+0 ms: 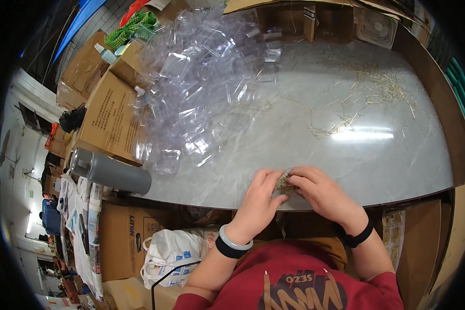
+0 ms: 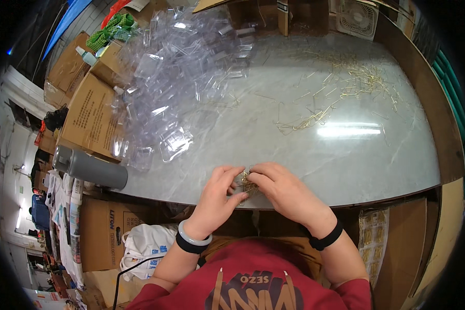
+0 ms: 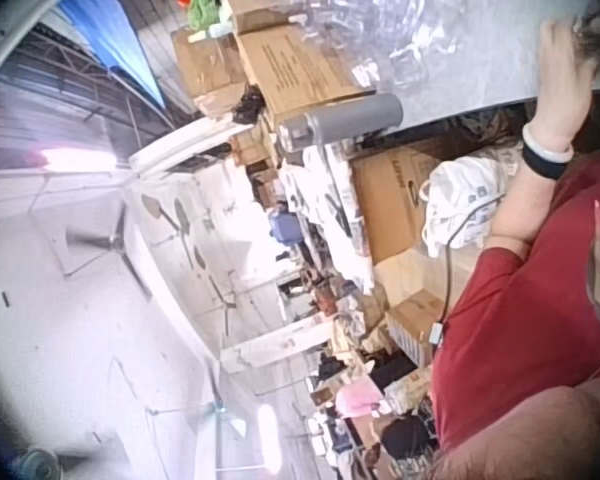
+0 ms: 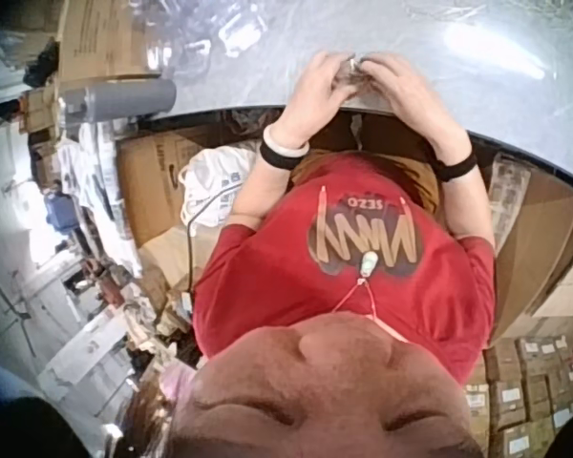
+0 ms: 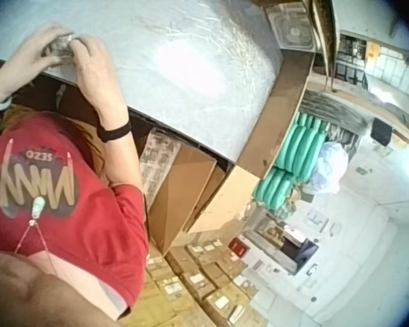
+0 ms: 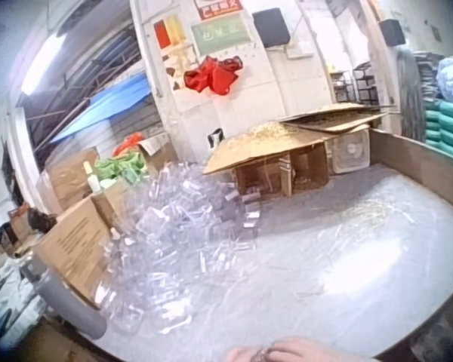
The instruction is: Gathering small gold metal pins, placing them into small clear plastic bags, and organizing the bags into a shipping box.
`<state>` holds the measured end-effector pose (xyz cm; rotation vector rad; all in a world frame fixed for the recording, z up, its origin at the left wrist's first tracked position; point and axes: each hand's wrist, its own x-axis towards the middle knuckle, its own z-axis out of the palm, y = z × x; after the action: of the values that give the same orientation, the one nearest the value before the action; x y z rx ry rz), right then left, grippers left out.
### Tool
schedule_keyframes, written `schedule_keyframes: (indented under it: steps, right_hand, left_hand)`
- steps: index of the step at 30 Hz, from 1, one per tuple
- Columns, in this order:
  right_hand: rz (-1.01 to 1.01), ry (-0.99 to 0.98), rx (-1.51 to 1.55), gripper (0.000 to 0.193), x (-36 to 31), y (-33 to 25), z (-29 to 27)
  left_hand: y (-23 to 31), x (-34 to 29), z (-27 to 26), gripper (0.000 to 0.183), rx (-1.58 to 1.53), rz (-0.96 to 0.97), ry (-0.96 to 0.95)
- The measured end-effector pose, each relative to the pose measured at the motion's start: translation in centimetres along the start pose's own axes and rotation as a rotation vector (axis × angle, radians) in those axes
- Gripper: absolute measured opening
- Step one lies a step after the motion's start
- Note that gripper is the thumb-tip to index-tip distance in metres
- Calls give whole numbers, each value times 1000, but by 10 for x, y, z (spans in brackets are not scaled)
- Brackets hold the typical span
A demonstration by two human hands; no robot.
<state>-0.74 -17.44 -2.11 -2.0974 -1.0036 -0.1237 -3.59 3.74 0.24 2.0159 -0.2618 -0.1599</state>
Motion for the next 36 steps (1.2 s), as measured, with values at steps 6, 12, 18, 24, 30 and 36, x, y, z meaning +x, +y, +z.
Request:
schedule_keyframes:
  steps: [6, 12, 18, 24, 30, 36]
  right_hand:
    - [44, 86, -58, 47, -3, -12, -13]
    - [62, 118, -213, 46, -5, -9, 6]
    - [85, 137, -209, 41, -9, -5, 4]
    - [66, 119, -123, 43, -6, -14, -3]
    - [56, 112, -176, 47, -6, -11, 2]
    - [27, 56, -135, 46, -1, 9, -6]
  left_hand:
    - [-9, 2, -6, 57, 549, 295, 71]
    - [-7, 13, 18, 57, 599, 180, 160]
    - [0, 0, 4, 57, 324, 109, 42]
    - [-4, 6, 2, 57, 575, 274, 110]
    - [-6, 10, 22, 43, 592, 187, 179]
    - [0, 9, 30, 40, 405, 171, 179]
